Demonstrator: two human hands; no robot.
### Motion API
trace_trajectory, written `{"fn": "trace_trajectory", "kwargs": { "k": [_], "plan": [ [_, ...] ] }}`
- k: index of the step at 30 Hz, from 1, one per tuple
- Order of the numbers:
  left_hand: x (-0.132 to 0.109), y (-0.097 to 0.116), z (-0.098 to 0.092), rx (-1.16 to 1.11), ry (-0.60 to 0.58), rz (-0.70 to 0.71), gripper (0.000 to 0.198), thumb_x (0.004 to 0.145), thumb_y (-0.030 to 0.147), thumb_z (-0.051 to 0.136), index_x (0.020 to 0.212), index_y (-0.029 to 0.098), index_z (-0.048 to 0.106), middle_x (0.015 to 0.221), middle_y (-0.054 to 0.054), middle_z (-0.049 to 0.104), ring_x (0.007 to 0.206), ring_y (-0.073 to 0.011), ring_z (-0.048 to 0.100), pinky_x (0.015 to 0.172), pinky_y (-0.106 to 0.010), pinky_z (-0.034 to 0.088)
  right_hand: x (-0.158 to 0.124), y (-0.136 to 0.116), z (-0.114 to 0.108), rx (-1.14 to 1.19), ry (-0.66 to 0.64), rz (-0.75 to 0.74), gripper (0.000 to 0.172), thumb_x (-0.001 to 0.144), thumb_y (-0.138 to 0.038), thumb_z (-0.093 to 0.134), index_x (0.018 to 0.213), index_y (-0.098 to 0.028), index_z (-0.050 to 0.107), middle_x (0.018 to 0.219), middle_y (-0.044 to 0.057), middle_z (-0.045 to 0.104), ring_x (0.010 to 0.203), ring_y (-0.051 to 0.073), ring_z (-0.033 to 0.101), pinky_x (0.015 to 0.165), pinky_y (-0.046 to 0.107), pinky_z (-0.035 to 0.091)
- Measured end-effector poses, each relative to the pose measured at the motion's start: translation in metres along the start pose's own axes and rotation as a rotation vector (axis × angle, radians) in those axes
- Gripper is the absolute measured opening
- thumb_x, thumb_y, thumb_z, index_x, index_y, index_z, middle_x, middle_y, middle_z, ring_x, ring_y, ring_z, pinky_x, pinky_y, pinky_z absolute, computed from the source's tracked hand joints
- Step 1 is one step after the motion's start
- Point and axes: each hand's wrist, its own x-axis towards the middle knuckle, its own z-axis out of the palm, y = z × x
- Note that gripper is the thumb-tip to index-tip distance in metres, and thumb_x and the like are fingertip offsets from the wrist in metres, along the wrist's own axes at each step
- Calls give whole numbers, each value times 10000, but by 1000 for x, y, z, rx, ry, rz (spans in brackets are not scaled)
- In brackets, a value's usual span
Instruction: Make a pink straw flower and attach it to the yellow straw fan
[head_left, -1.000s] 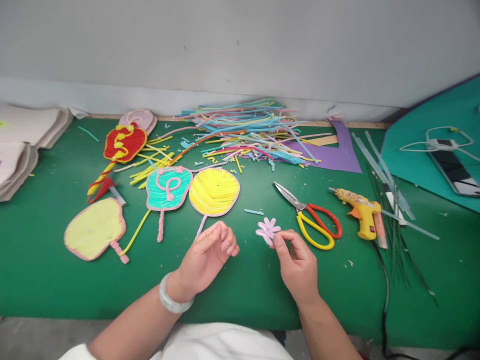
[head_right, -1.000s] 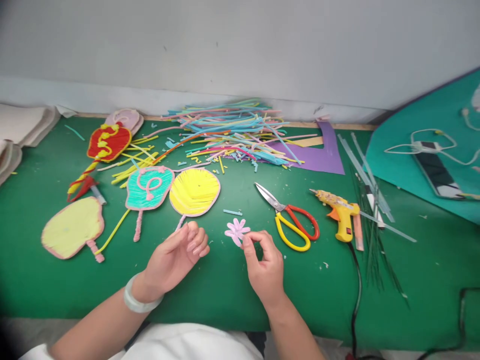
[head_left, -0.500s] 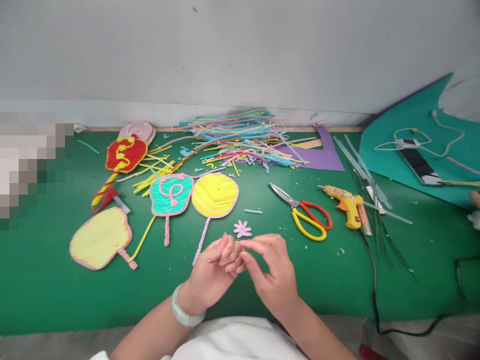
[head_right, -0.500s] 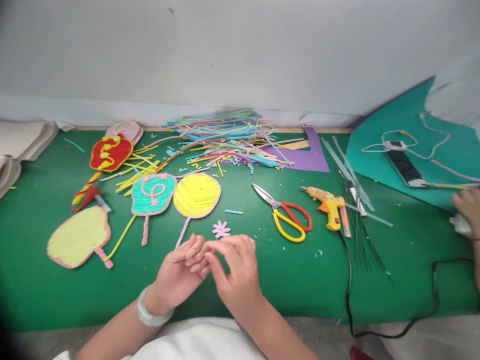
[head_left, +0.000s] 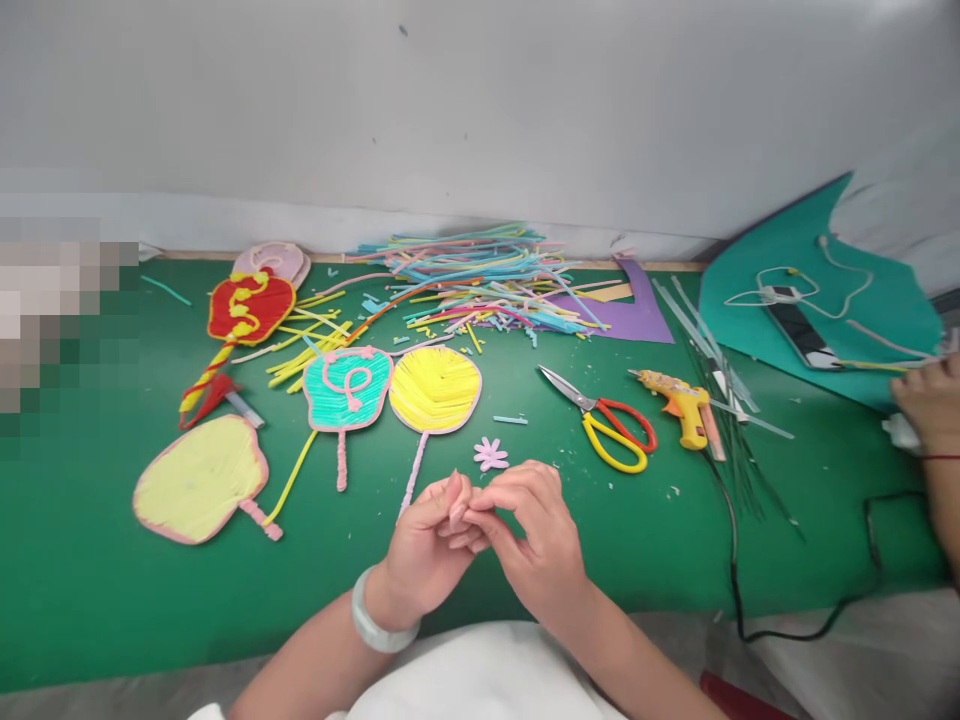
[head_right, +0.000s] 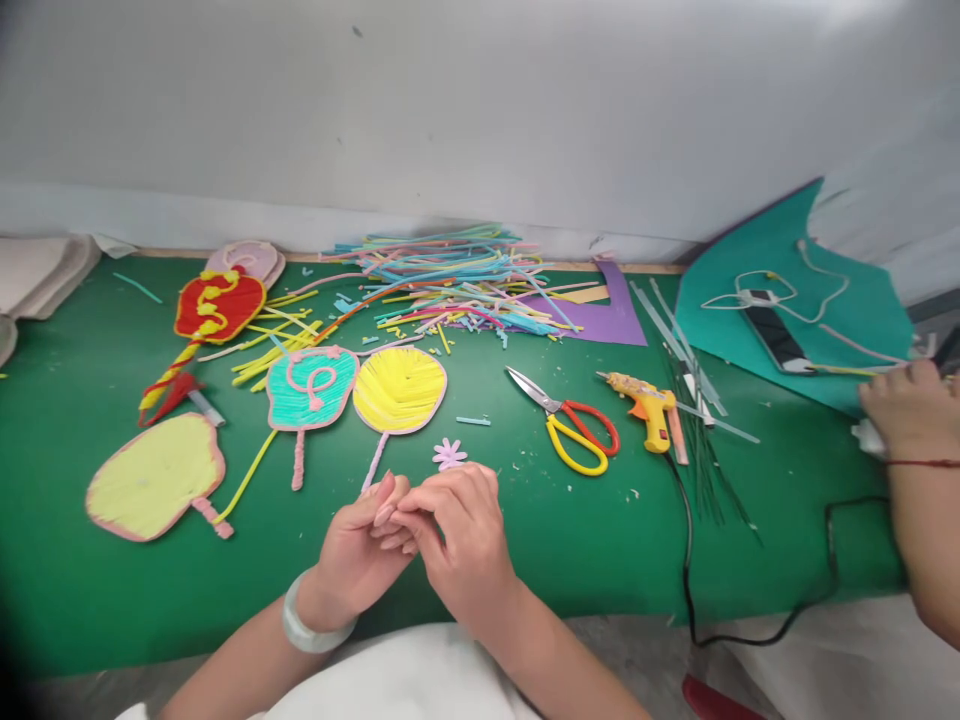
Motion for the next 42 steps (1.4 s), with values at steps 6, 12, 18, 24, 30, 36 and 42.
{"fn": "trace_trajectory", "kwargs": {
  "k": [6, 12, 18, 24, 30, 36, 42],
  "plan": [
    [-1, 4, 5, -57, -45, 60, 427, 829, 293, 717, 532, 141, 452, 489, 75, 222, 453, -54, 248, 473, -159, 300, -6, -2, 2, 55, -81, -29, 98, 943, -150, 554, 879, -223, 551, 798, -5, 651, 777, 153, 570, 767, 344, 425],
    [-1, 12, 12, -208, -82, 132, 405, 976, 190, 448, 573, 146, 458, 514, 64, 228, 474, -80, 288, 539, -220, 366, -10, 4, -11, 244, 42, 47, 193, 905, -55, 564, 960, -239, 543, 900, 1, 679, 859, 142, 625, 781, 314, 501],
    [2, 11, 13, -201, -74, 141, 447, 1010, 192, 338, 580, 144, 452, 525, 47, 276, 487, -86, 325, 558, -239, 361, -16, 16, -15, 314, 116, 224, 229, 879, -68, 611, 968, -261, 527, 872, -19, 651, 840, 144, 637, 755, 312, 532],
    [2, 10, 11, -179, -76, 156, 444, 1011, 190, 331, 588, 144, 459, 533, 41, 287, 502, -92, 350, 571, -243, 363, -24, 29, -25, 149, 158, 318, 122, 939, -153, 519, 1001, -255, 543, 863, -3, 606, 813, 144, 609, 734, 299, 513],
    [3, 8, 9, -150, -66, 169, 413, 991, 178, 385, 595, 138, 495, 536, 30, 352, 511, -91, 380, 579, -240, 384, -23, 48, -44, -141, 244, 491, 152, 963, -311, 464, 1036, -225, 565, 853, 24, 621, 693, 150, 595, 632, 292, 473],
    [8, 6, 3, -11, 42, 232, 216, 933, 198, 533, 819, 128, 703, 774, -51, 659, 750, -140, 603, 753, -285, 501, -12, 73, -65, -406, 268, 413, 220, 943, -381, 524, 1066, -223, 613, 929, 73, 680, 832, 221, 642, 794, 390, 480],
    [11, 4, -3, 63, 70, 227, 198, 891, 214, 593, 958, 142, 764, 1006, -85, 760, 932, -186, 679, 859, -310, 538, -6, 81, -62, -538, 336, 265, 148, 933, -333, 576, 1015, -239, 657, 977, 80, 701, 1021, 261, 604, 968, 480, 417]
  ]
}}
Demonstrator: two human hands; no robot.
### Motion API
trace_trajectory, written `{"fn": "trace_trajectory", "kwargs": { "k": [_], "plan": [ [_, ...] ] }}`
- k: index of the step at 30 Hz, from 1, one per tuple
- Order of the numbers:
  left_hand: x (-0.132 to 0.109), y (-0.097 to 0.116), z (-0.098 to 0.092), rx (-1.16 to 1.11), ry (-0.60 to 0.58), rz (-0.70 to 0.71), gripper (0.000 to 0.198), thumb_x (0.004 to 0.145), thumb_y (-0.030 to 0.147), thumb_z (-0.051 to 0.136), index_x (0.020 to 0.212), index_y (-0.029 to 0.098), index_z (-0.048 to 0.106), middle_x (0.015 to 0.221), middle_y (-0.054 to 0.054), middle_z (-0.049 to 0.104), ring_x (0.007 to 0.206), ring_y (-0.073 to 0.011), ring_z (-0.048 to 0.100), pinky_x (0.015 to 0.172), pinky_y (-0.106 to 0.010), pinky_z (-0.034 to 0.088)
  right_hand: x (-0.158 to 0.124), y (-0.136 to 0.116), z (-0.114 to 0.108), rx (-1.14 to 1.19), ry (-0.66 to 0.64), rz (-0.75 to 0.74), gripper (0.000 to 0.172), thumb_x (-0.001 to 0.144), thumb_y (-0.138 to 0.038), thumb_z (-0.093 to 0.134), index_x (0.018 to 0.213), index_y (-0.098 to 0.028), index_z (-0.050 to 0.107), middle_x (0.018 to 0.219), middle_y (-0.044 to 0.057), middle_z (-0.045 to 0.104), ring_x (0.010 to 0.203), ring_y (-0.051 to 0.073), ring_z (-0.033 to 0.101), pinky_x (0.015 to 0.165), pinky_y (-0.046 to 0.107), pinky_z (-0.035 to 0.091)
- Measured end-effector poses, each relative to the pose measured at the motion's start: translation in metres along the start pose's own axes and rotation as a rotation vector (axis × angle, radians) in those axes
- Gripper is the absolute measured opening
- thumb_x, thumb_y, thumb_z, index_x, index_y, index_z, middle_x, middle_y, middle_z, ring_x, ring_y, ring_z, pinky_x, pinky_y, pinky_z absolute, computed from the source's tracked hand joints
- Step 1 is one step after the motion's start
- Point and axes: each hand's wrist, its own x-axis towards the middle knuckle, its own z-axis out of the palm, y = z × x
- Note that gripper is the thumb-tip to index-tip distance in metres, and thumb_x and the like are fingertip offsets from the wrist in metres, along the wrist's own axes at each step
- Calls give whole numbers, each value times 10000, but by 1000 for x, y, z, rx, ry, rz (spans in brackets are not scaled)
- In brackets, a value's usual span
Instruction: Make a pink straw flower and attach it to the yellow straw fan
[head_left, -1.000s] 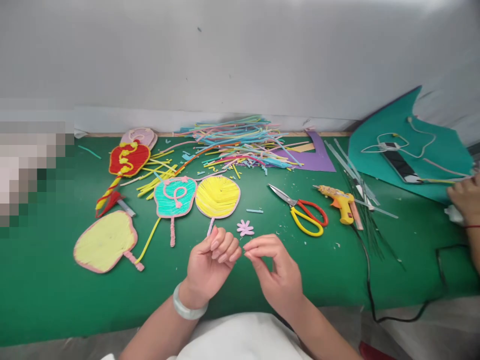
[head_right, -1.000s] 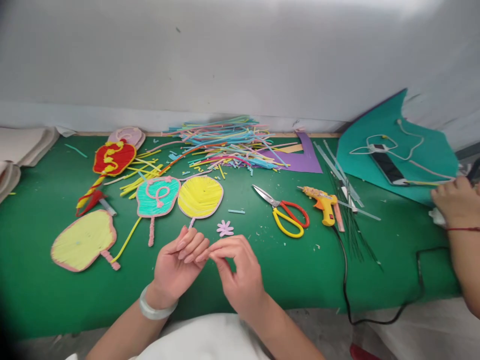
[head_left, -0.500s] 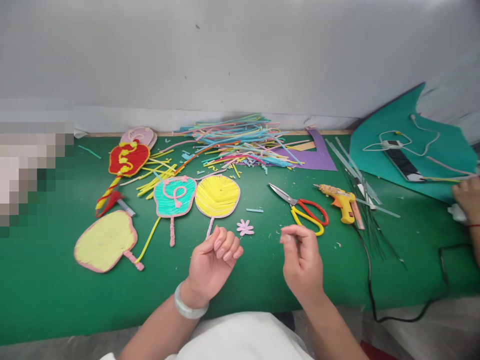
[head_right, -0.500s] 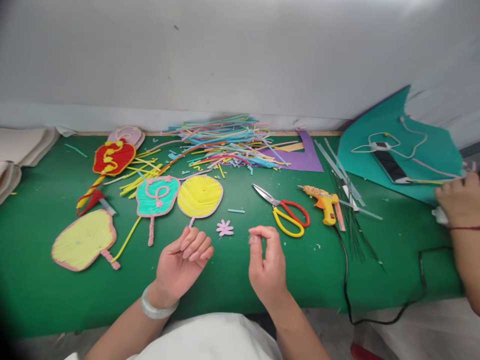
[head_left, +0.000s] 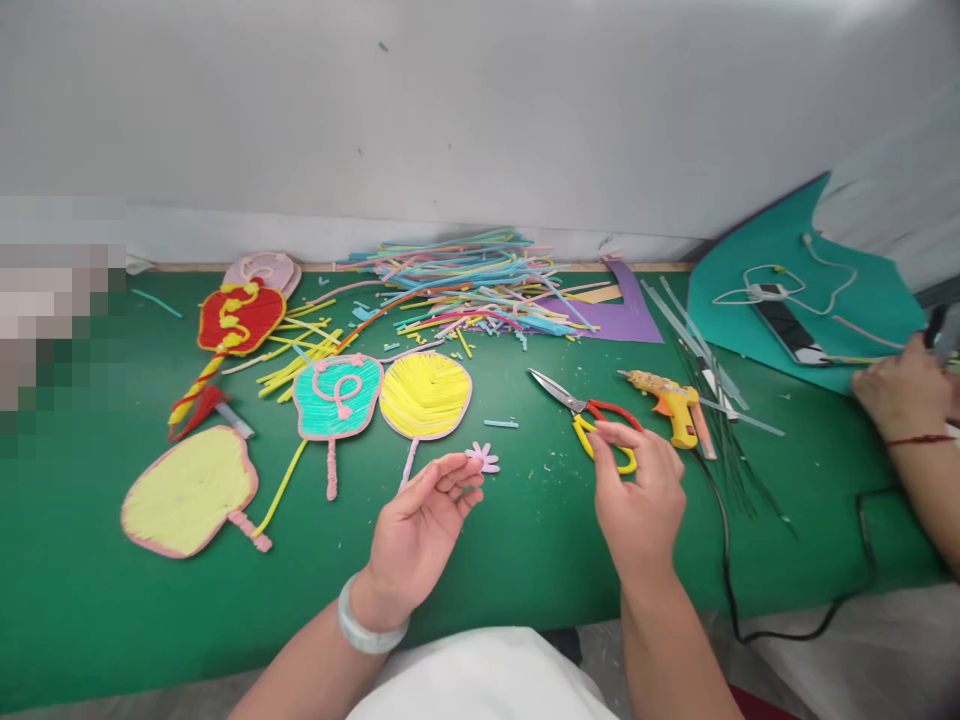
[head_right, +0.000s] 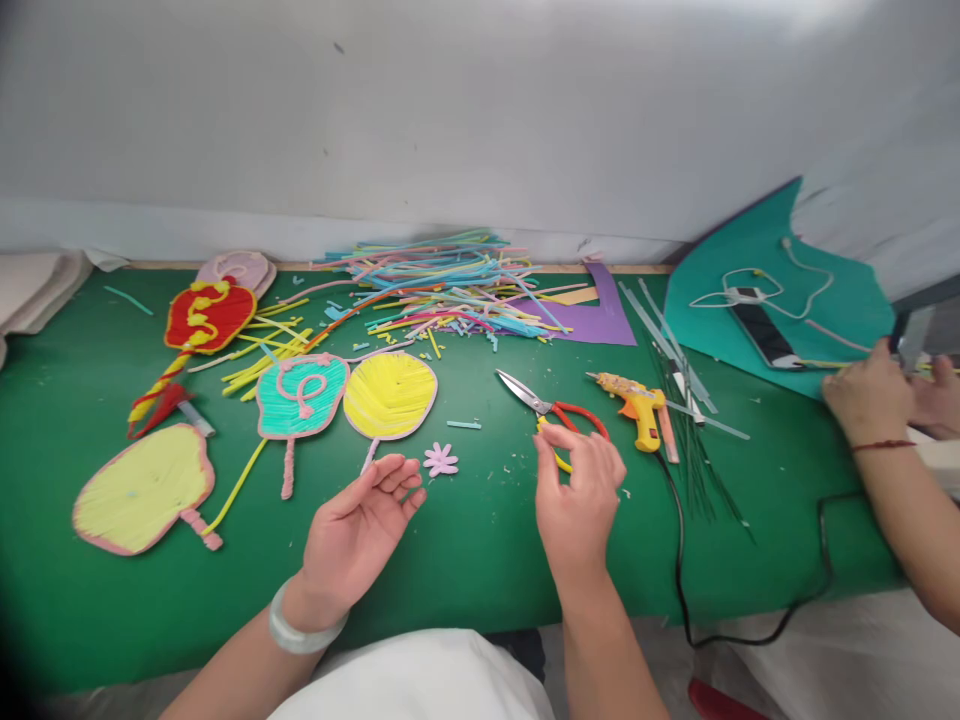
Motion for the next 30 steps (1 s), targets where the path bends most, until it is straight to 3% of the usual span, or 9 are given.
{"fn": "trace_trajectory", "kwargs": {
  "k": [2, 7, 11, 17, 23, 27, 30],
  "plan": [
    [-1, 0, 1, 20, -19, -8, 216, 892, 222, 588, 985, 146, 767, 1055, -90, 756, 971, -196, 681, 866, -309, 541, -5, -12, 3, 85, -13, 10, 111, 928, -327, 594, 938, -246, 669, 880, 51, 707, 935, 238, 621, 932, 445, 446],
    [-2, -1, 2, 57, -44, -29, 248, 899, 242, 574, 1038, 160, 762, 1138, -93, 736, 1043, -209, 670, 881, -306, 536, -13, -51, 10, 438, -353, 53, 175, 960, -343, 538, 1010, -265, 686, 962, 35, 720, 924, 199, 654, 842, 362, 499],
    [-1, -4, 1, 95, -51, -21, 250, 907, 250, 567, 1033, 161, 764, 1117, -98, 742, 1055, -218, 662, 892, -322, 526, -15, -65, 15, 589, -479, 89, 188, 962, -341, 534, 1016, -260, 695, 971, 33, 725, 929, 187, 665, 837, 347, 509],
    [-1, -8, 0, 238, -44, 74, 256, 902, 292, 595, 1039, 158, 764, 1095, -113, 742, 1025, -236, 657, 908, -346, 503, -18, -66, 17, 645, -453, 184, 114, 917, -300, 606, 887, -240, 699, 840, 15, 716, 815, 174, 664, 771, 331, 516],
    [-5, -8, 0, 443, -32, 164, 256, 885, 333, 632, 1019, 163, 768, 1046, -120, 737, 973, -243, 638, 898, -348, 481, -25, -66, 15, 681, -480, 281, 152, 903, -341, 619, 822, -224, 673, 809, 17, 692, 789, 172, 660, 726, 303, 513],
    [-6, -9, 1, 629, -24, 239, 218, 880, 322, 643, 1025, 210, 760, 1176, -104, 680, 1113, -267, 577, 927, -344, 459, -27, -64, 14, 583, -434, 296, 197, 912, -356, 599, 779, -211, 611, 754, -8, 618, 712, 144, 596, 670, 269, 472],
    [-8, -7, 1, 743, 87, 372, 221, 834, 269, 703, 1049, 236, 738, 1168, -79, 650, 1069, -238, 582, 913, -316, 460, -17, -51, 15, 430, -346, 230, 234, 941, -361, 541, 758, -216, 558, 736, -10, 577, 703, 149, 552, 673, 280, 439]
  ]
}}
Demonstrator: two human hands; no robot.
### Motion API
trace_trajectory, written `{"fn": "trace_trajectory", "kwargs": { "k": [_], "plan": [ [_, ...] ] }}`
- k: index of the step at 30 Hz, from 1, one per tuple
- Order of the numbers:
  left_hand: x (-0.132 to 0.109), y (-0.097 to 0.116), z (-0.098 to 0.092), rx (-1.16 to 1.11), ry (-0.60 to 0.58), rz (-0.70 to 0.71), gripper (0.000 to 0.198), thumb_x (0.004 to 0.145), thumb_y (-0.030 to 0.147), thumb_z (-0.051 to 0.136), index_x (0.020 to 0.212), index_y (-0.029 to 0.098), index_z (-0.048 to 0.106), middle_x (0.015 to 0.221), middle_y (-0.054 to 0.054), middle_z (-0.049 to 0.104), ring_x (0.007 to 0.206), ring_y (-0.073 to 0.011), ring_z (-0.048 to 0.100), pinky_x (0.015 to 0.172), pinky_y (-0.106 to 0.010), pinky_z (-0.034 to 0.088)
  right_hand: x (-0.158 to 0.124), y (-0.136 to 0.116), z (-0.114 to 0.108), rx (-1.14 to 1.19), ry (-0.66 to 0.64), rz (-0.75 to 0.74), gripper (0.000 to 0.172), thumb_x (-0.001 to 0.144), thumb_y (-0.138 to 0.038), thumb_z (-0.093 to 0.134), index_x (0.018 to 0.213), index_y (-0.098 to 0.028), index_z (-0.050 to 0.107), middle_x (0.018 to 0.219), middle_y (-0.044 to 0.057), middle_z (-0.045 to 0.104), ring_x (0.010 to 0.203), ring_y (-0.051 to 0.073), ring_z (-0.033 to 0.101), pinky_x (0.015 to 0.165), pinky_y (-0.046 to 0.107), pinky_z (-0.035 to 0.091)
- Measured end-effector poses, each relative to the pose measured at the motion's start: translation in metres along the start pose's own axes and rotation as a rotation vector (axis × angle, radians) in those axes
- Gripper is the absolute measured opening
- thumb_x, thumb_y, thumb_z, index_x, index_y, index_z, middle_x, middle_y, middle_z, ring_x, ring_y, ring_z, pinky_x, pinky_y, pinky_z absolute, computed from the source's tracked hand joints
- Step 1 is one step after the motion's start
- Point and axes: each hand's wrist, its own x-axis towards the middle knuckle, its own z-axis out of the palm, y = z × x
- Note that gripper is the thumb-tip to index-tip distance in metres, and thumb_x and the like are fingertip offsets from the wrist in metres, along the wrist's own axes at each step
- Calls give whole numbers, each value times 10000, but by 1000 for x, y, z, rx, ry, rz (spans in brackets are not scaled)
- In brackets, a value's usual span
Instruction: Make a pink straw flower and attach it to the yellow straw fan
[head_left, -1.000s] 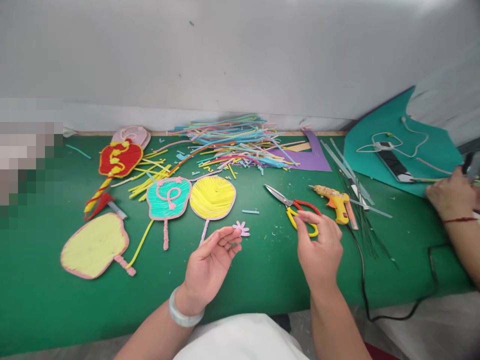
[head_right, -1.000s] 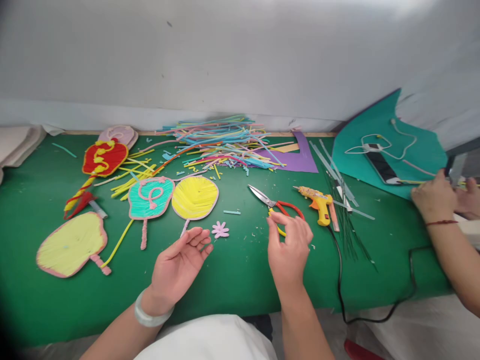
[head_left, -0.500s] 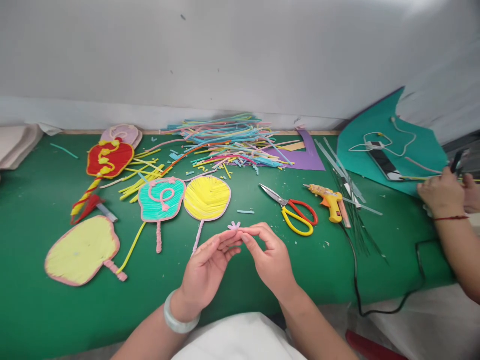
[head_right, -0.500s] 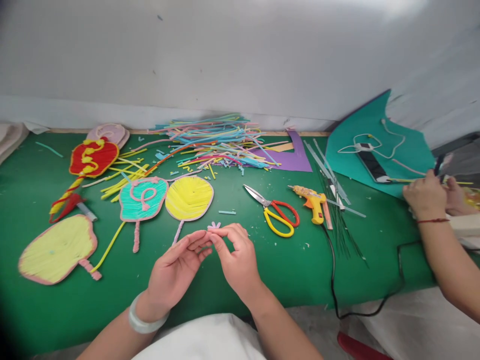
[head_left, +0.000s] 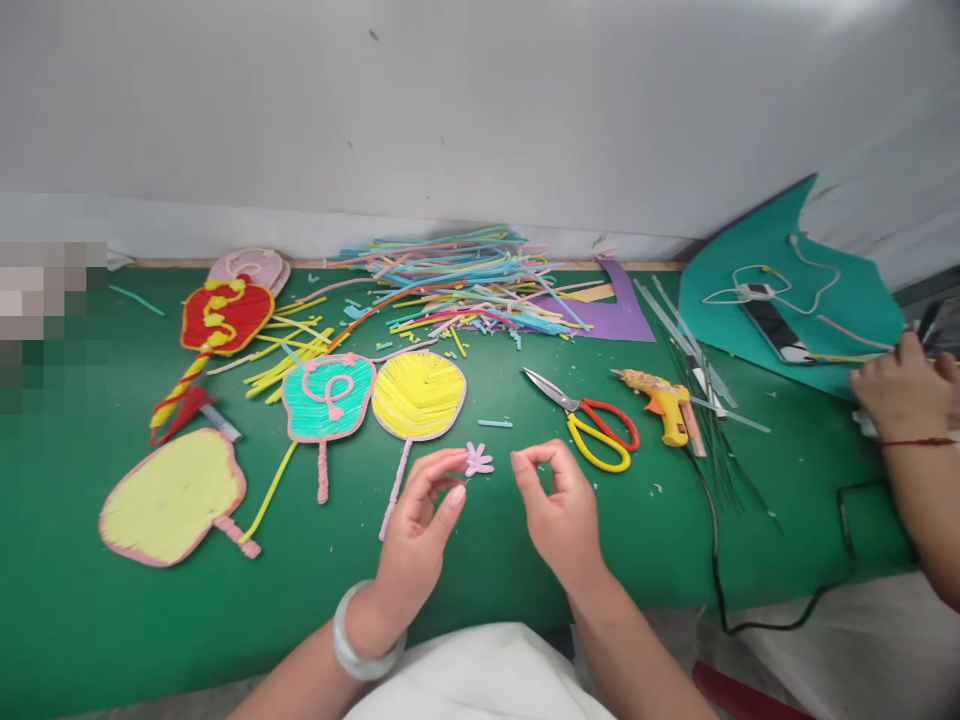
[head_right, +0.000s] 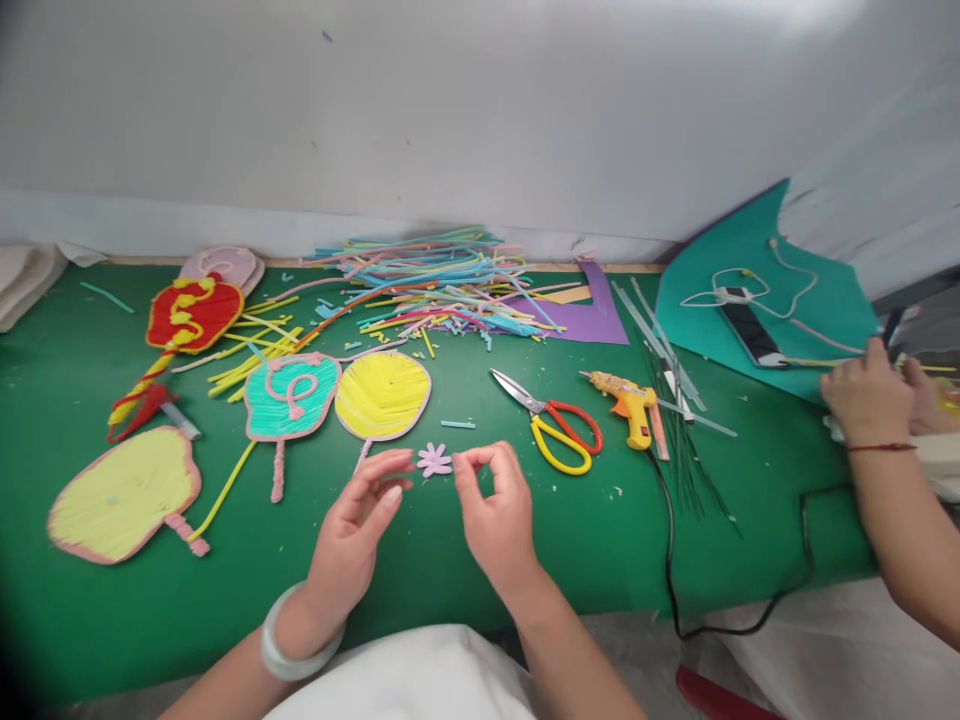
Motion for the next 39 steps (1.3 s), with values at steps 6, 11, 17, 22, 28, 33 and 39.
{"fn": "trace_trajectory", "kwargs": {
  "k": [6, 11, 17, 22, 28, 33, 39],
  "plan": [
    [2, 13, -33, 347, 272, 214, 126, 793, 187, 714, 907, 240, 724, 936, -41, 614, 938, -219, 570, 884, -307, 424, 23, 30, -8, -281, -34, -162, 157, 940, -332, 537, 836, -223, 582, 854, 43, 603, 845, 214, 552, 773, 361, 431],
    [7, 7, -69, 894, 209, 312, 143, 806, 276, 685, 946, 248, 676, 943, -65, 594, 960, -292, 536, 959, -420, 341, 9, 37, 14, -376, -376, -170, 63, 896, -279, 622, 937, -231, 619, 940, 45, 646, 913, 230, 583, 794, 383, 436],
    [6, -7, -76, 912, 140, 167, 146, 717, 321, 764, 745, 254, 638, 734, -34, 545, 772, -275, 488, 835, -378, 321, 2, 38, 27, -437, -377, -183, 45, 893, -197, 620, 859, -218, 600, 872, 25, 642, 861, 214, 590, 745, 343, 399],
    [7, -7, -66, 933, 146, 135, 155, 727, 290, 716, 660, 247, 584, 678, -17, 536, 690, -241, 469, 715, -342, 319, 9, 40, 21, -436, -353, -194, 71, 934, -221, 556, 870, -204, 581, 864, 39, 631, 831, 219, 574, 737, 346, 406],
    [7, 7, -64, 584, 106, -259, 250, 720, 393, 745, 746, 219, 567, 579, 41, 528, 524, -143, 468, 519, -251, 322, 38, 47, 18, -532, -326, -178, 97, 904, -180, 578, 1001, -185, 588, 950, 73, 635, 898, 233, 577, 766, 347, 436],
    [11, 19, -64, 46, -64, -488, 458, 737, 438, 775, 1037, 173, 552, 628, 61, 531, 491, -58, 386, 469, -184, 266, 73, 56, 20, -632, -340, -178, 75, 867, -173, 613, 795, -194, 609, 799, 59, 624, 785, 225, 576, 699, 323, 419],
    [8, 24, -64, -145, -167, -453, 534, 791, 360, 768, 1215, 156, 516, 649, 56, 497, 519, -48, 352, 460, -175, 278, 93, 46, -1, -651, -48, -164, 270, 923, -145, 479, 1185, -131, 541, 1150, 181, 593, 1039, 292, 537, 848, 398, 406]
  ]
}}
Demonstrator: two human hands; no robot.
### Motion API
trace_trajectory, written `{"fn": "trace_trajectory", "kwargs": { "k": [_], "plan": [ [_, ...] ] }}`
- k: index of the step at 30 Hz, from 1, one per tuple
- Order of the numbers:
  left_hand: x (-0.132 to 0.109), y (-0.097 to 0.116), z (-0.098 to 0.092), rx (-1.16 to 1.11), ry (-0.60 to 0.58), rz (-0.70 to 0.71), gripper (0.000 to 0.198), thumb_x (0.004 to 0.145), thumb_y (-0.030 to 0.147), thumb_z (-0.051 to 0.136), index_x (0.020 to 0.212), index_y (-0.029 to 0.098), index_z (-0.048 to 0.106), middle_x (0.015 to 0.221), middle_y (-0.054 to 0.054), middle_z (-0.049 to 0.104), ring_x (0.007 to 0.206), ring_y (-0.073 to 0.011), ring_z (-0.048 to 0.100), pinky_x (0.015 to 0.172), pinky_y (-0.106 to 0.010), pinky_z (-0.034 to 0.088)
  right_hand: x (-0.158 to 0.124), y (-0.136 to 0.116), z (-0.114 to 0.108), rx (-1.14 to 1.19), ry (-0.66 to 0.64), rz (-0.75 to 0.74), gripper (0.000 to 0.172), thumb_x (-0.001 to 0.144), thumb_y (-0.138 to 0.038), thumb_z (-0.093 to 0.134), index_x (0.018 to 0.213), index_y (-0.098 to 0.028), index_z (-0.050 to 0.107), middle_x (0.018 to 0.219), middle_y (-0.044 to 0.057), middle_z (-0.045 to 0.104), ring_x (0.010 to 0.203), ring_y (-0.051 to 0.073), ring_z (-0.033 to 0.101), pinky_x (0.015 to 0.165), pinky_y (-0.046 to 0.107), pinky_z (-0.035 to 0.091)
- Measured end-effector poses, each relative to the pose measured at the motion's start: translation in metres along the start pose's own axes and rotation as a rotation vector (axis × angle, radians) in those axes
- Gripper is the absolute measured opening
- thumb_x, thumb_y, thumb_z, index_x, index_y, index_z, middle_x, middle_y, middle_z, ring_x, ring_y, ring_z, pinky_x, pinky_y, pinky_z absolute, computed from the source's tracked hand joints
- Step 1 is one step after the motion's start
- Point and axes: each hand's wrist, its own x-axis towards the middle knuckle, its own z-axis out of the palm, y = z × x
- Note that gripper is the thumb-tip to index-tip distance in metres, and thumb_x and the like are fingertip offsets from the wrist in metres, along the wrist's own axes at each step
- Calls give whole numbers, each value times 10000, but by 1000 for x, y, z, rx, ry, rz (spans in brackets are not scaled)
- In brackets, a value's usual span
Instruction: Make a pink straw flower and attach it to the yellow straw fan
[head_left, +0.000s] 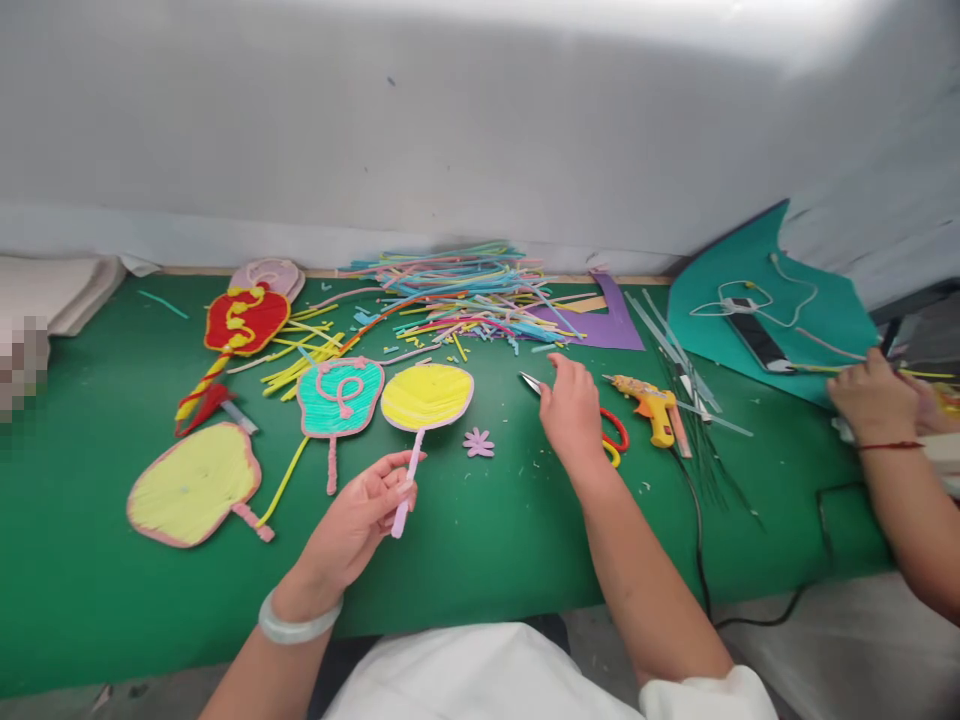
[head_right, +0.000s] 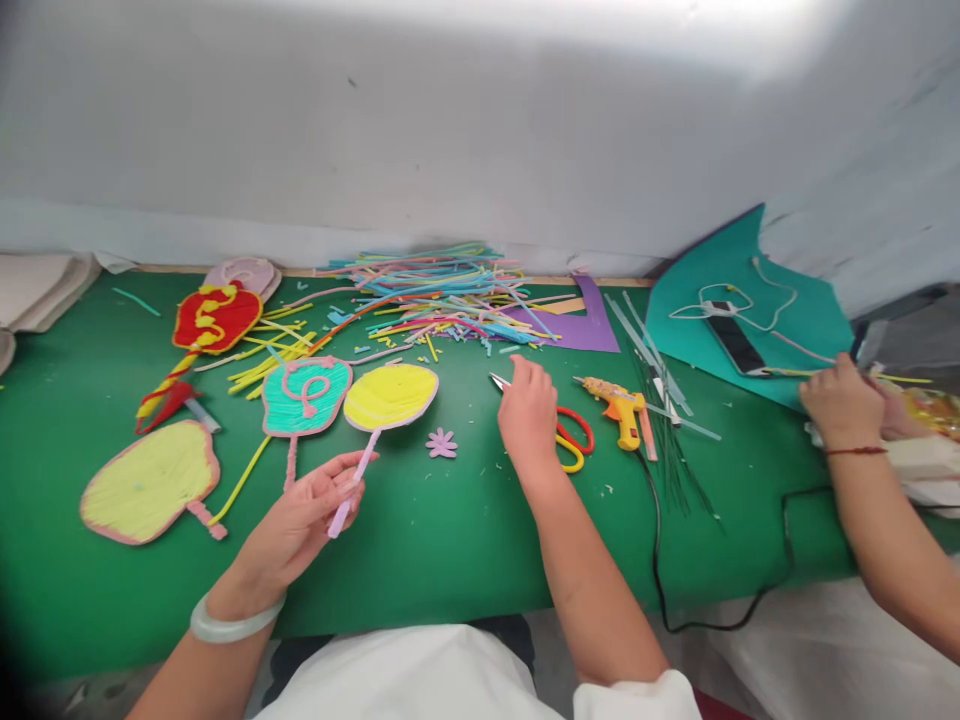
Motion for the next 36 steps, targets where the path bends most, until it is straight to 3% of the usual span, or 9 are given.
{"fn": "trace_trajectory", "kwargs": {
  "k": [2, 5, 7, 14, 21, 25, 28, 31, 36],
  "plan": [
    [-3, 1, 3, 25, -18, 7, 547, 775, 357, 781, 1216, 167, 519, 665, 51, 506, 531, -53, 368, 460, -174, 294, -12, -6, -3, 86, -71, -116, 202, 930, -204, 530, 1124, -175, 576, 1094, 135, 620, 1025, 274, 547, 862, 385, 417],
    [-10, 3, 8, 56, -29, 50, 551, 760, 362, 791, 1207, 188, 520, 672, 51, 504, 545, -60, 383, 451, -167, 291, -39, -19, 3, 243, -383, -333, 143, 895, -264, 637, 1034, -235, 619, 1013, 56, 641, 964, 220, 574, 841, 332, 444],
    [-15, 4, 11, 74, -31, 106, 538, 764, 365, 786, 1198, 201, 514, 675, 50, 508, 562, -66, 407, 452, -160, 296, -52, -25, 12, 239, -419, -352, 137, 880, -242, 662, 1013, -237, 629, 1006, 49, 637, 957, 210, 574, 827, 321, 446],
    [-36, 0, 3, 242, -87, 137, 423, 806, 384, 738, 1110, 229, 489, 660, 67, 504, 550, -68, 436, 481, -160, 351, -52, -21, 23, 256, -254, -258, 100, 916, -174, 535, 893, -191, 630, 917, 92, 636, 876, 233, 570, 800, 352, 435],
    [-84, -11, -48, 523, -241, -245, 398, 822, 531, 662, 1039, 229, 522, 608, 94, 436, 451, -40, 330, 424, -158, 263, -32, 23, 9, 446, 77, 68, 172, 915, -328, 494, 921, -188, 593, 890, 80, 652, 826, 219, 605, 772, 352, 471],
    [-103, -26, -57, 663, -181, -427, 472, 863, 614, 540, 1109, 212, 560, 442, 127, 316, 331, -50, 211, 354, -202, 114, -26, 46, 13, 583, 239, 278, 308, 934, -453, 452, 981, -171, 564, 826, 62, 665, 705, 184, 625, 671, 318, 494],
    [-88, -34, -39, 674, -158, -429, 520, 872, 626, 496, 1073, 162, 616, 370, 116, 328, 326, -60, 201, 391, -229, 97, -26, 53, 18, 673, 290, 353, 369, 917, -508, 462, 986, -160, 562, 813, 59, 668, 675, 170, 632, 633, 299, 498],
    [-49, -30, -11, 652, -96, -371, 482, 824, 606, 557, 938, 146, 647, 357, 114, 327, 342, -58, 188, 413, -229, 128, -25, 57, 18, 724, 329, 390, 392, 892, -534, 490, 978, -160, 568, 826, 61, 674, 672, 165, 633, 642, 300, 502],
    [29, 14, 34, 590, 26, -77, 385, 789, 527, 626, 893, 156, 625, 378, 113, 336, 351, -64, 209, 397, -217, 140, -26, 63, 9, 726, 400, 426, 371, 877, -523, 510, 955, -166, 576, 821, 57, 666, 684, 170, 628, 672, 311, 493]
  ]
}}
